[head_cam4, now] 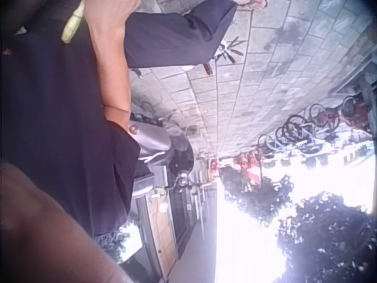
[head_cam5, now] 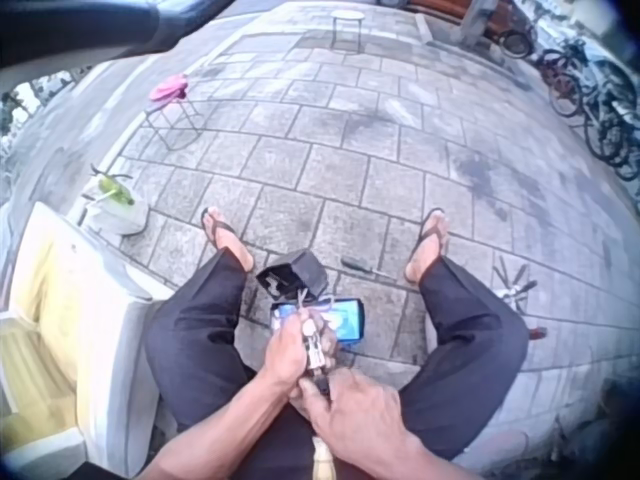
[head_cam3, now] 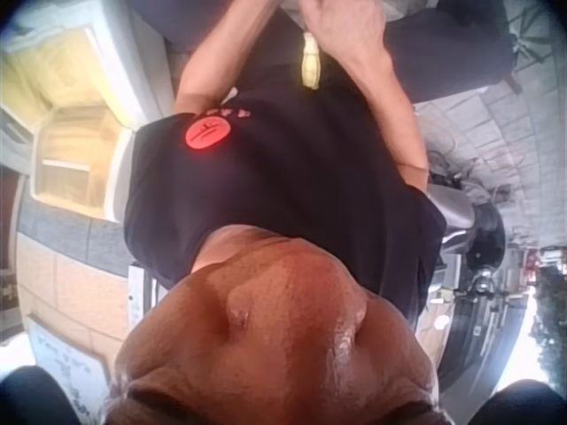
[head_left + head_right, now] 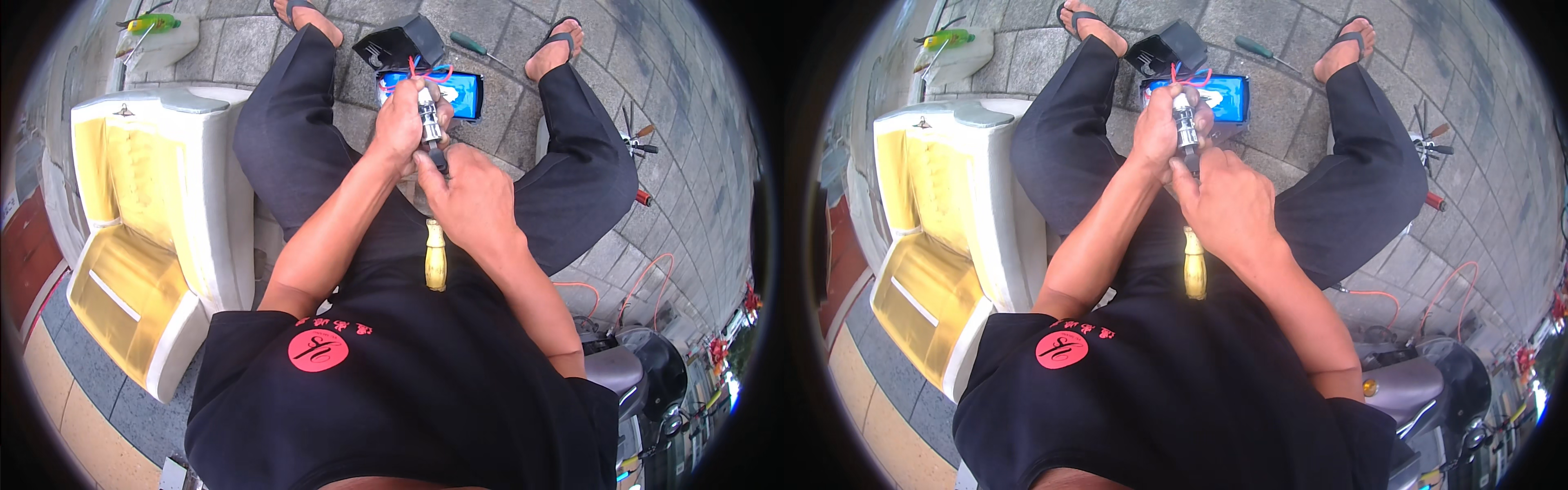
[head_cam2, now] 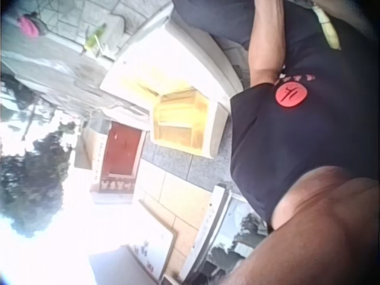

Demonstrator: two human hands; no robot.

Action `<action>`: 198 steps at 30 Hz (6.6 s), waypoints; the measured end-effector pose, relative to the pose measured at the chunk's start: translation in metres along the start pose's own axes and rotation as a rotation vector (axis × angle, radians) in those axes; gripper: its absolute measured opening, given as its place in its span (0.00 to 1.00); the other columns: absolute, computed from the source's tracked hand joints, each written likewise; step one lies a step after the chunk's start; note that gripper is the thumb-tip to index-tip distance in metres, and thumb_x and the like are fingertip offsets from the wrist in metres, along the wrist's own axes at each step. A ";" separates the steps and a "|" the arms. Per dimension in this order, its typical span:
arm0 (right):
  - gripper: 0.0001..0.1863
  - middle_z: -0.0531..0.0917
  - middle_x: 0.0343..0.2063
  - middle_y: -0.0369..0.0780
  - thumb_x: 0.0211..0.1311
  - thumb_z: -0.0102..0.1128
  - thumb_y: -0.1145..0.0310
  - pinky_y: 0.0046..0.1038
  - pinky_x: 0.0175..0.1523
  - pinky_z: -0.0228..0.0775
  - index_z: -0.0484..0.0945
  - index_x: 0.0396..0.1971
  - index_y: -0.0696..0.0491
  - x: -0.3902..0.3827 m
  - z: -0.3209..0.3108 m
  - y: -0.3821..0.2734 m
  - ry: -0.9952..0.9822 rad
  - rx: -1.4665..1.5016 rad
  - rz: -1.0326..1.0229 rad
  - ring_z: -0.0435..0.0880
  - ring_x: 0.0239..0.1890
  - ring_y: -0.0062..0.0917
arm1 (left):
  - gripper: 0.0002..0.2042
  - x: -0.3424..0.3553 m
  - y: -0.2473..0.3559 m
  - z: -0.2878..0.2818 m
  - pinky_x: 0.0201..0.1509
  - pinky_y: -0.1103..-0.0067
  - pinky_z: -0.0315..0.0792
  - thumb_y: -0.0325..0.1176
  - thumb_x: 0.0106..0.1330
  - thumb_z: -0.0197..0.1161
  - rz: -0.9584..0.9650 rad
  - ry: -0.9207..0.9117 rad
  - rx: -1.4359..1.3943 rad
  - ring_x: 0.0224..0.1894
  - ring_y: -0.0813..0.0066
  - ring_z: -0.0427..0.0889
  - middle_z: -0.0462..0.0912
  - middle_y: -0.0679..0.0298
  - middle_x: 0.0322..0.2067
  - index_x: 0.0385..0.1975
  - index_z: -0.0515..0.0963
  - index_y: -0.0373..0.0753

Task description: The person sits on the sidewalk and uses a screwdriver to adjust a small electronic component with wires. They manipulate the component and screwdriver throughout the clip, occasionally switching tools.

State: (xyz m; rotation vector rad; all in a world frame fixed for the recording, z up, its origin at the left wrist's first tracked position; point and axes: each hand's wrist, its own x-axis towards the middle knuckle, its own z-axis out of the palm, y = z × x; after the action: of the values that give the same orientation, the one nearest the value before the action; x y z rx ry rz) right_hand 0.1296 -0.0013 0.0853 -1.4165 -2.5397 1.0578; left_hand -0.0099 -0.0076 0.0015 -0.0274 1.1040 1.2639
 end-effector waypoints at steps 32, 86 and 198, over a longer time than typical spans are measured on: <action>0.24 0.85 0.23 0.52 0.70 0.56 0.54 0.45 0.36 0.81 0.82 0.24 0.60 0.030 -0.014 0.010 -0.244 -0.109 -0.206 0.88 0.26 0.45 | 0.16 0.004 -0.001 -0.002 0.28 0.75 0.68 0.46 0.77 0.44 0.007 -0.031 -0.072 0.23 0.72 0.72 0.76 0.60 0.22 0.35 0.71 0.41; 0.23 0.83 0.23 0.52 0.67 0.61 0.54 0.45 0.32 0.76 0.78 0.22 0.60 0.024 -0.002 0.019 -0.137 0.196 -0.042 0.85 0.25 0.47 | 0.17 0.004 -0.001 -0.001 0.28 0.76 0.69 0.47 0.78 0.44 0.023 -0.034 -0.055 0.25 0.73 0.74 0.77 0.59 0.23 0.36 0.71 0.40; 0.23 0.82 0.24 0.33 0.70 0.64 0.51 0.24 0.34 0.70 0.86 0.37 0.59 0.108 0.028 0.044 -0.412 0.698 0.076 0.76 0.28 0.14 | 0.30 -0.116 -0.023 0.010 0.20 0.80 0.64 0.65 0.78 0.40 -0.253 -0.224 -0.430 0.17 0.81 0.63 0.67 0.71 0.25 0.62 0.70 0.46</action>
State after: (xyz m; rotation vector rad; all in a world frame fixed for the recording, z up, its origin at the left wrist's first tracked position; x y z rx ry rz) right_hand 0.0899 0.0815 0.0084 -1.1757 -1.9646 2.1510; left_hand 0.0268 -0.0961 0.0721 -0.3317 0.6015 1.2204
